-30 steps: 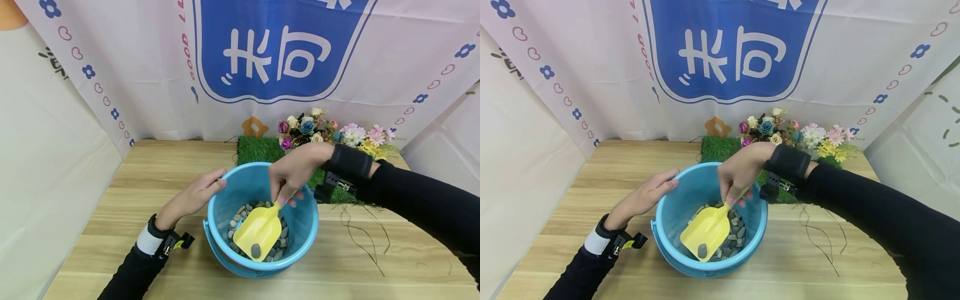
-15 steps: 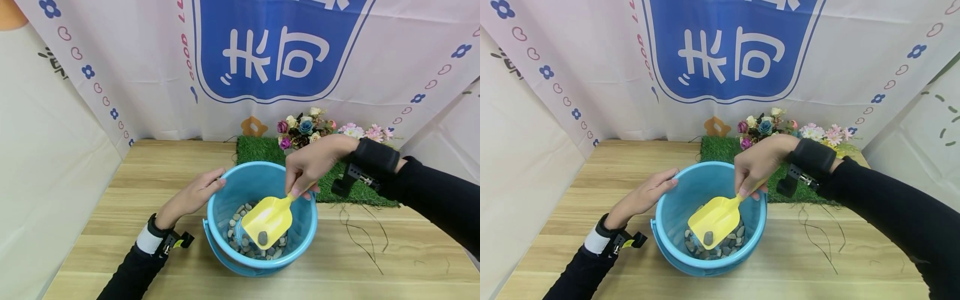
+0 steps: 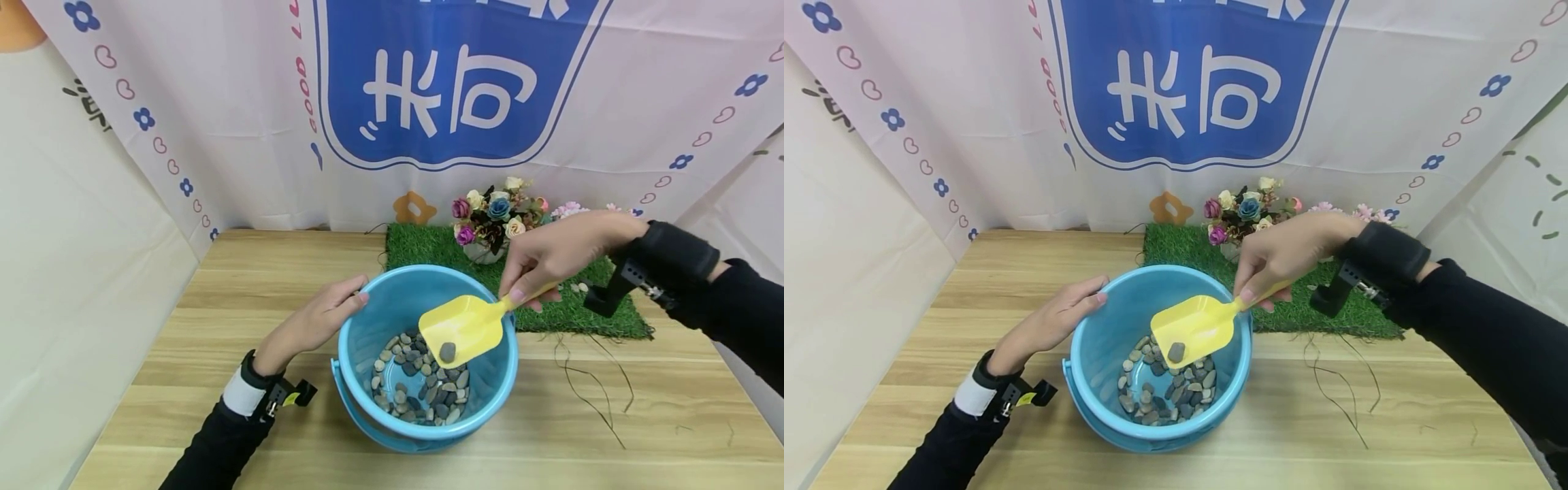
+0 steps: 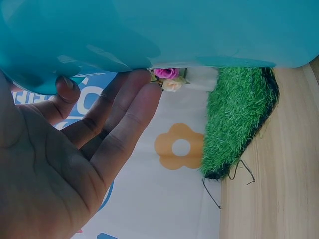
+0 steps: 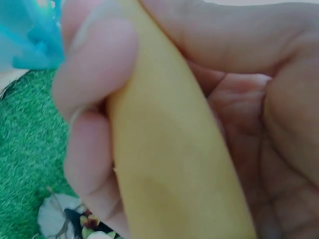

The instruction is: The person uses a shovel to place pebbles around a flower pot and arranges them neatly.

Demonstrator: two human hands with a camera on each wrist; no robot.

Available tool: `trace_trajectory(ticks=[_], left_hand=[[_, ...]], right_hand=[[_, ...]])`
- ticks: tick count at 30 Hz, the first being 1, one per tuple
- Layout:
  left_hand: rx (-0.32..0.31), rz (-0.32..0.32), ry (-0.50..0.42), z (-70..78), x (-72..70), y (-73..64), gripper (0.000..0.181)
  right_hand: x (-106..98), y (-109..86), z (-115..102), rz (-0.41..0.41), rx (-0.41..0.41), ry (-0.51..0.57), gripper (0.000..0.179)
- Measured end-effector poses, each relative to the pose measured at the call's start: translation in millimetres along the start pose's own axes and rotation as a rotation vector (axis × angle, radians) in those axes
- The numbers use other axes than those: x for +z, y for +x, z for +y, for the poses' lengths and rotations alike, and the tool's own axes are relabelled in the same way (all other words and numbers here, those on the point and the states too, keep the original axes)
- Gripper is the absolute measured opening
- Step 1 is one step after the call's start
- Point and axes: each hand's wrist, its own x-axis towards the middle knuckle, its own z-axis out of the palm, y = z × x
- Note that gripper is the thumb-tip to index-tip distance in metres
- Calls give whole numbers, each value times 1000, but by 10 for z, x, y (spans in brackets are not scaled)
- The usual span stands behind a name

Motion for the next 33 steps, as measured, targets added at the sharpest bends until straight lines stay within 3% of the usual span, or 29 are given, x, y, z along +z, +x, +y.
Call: trace_trajectory(ticks=[12,24,33], left_hand=[[1,-7,-17,2,-2,4,22],[5,-10,-10,3,3,8,23],[0,-11,-11,12,-2,-2,23]], right_hand=[[82,-469,279,164,99,32,23],[184,-949,624,332,130,19,24],[306,-1166,937,385,279,78,26]])
